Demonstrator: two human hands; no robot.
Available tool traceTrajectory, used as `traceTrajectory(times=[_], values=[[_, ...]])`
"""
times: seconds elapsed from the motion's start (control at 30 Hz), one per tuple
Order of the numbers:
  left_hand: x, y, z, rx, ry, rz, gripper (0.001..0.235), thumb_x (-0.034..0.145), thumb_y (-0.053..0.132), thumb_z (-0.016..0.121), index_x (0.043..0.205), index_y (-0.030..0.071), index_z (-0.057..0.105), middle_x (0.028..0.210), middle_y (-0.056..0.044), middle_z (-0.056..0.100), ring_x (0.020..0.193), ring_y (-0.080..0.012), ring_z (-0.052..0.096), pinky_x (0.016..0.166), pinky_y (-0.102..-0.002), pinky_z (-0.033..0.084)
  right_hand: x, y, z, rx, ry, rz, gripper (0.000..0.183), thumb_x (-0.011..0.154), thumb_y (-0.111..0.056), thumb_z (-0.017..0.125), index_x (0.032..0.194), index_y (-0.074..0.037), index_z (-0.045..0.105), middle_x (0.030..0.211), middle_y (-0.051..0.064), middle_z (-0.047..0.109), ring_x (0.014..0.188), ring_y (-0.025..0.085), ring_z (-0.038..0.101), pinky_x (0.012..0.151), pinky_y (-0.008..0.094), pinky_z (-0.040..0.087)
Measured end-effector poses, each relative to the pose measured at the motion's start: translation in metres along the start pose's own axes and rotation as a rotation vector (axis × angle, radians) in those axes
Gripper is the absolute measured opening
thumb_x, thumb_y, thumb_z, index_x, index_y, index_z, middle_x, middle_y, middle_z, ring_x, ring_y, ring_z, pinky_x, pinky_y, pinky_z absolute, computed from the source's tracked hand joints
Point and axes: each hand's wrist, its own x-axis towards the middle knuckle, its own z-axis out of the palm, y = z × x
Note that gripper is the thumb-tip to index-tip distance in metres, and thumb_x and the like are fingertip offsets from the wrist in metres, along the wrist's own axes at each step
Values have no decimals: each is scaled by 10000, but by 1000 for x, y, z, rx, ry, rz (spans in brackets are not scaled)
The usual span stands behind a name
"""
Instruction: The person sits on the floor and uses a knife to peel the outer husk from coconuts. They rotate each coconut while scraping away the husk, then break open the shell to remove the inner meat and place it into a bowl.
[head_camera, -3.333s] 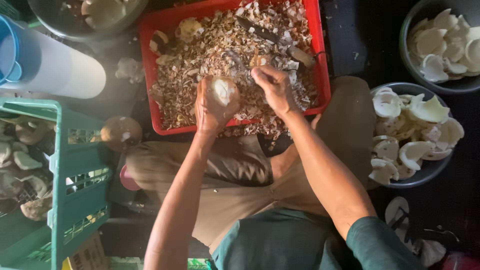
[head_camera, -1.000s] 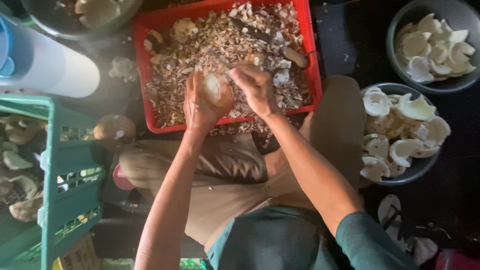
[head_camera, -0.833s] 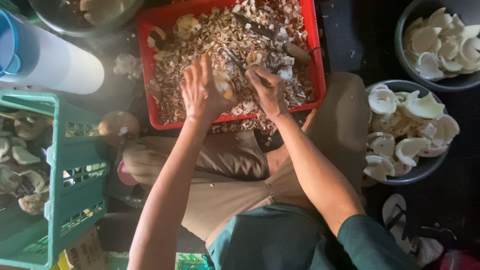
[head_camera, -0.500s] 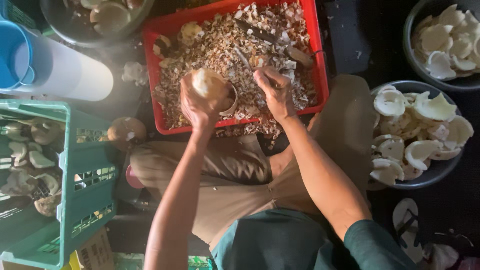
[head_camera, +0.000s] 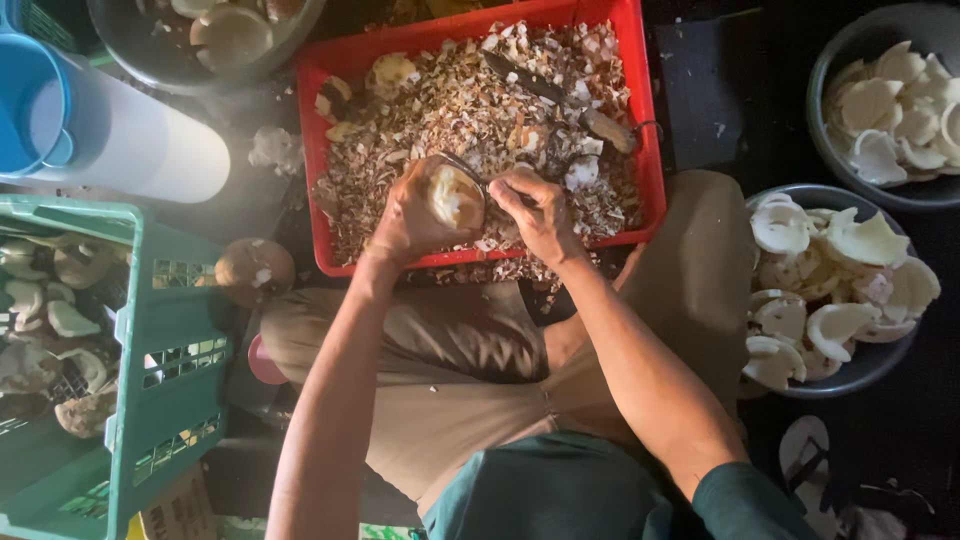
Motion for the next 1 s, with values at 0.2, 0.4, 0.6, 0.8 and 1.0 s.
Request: traceTrajectory(times=[0.2,0.4,0.6,0.8,1.0], values=[[-16,-12,31,190,356,161,1225,500,414,1047,1432,-62,411,1221,-208,517,1119,-371,556,937,-477,511,7,11,-12,67,90,114,215,1016,-219,702,1032,-8,742,967,24,711,914,125,640,820,269,515],[-10,-20,44,189,377,56,907,620,317,1017,1353,61,550,1234,-150,592,1131,-330,594,954,-432,554,13,-33,9,-154,38,-137,219,1025,-301,664,985,-114,771,1009,4,739,924,146,672,824,294,556],[-12,-25,64,-109,483,98,877,695,299,944,1361,8,454,1219,-200,572,1088,-378,613,893,-454,546,44,-50,33,-374,-91,-358,192,1042,-301,657,1010,-147,768,1169,70,716,1066,206,670,920,343,569],[-17,-11,57,127,515,5,729,712,312,922,1275,35,550,1163,-215,599,1052,-420,628,838,-481,535,43,-38,22,-434,-209,-310,233,1015,-326,682,1084,-141,805,1106,26,729,996,197,657,916,370,562],[-13,-16,62,136,560,155,695,783,327,887,1293,43,510,1150,-205,594,1043,-422,615,868,-507,522,22,-50,24,-252,-197,-219,166,1005,-203,700,1067,-87,802,1109,40,690,1006,195,652,893,379,562]])
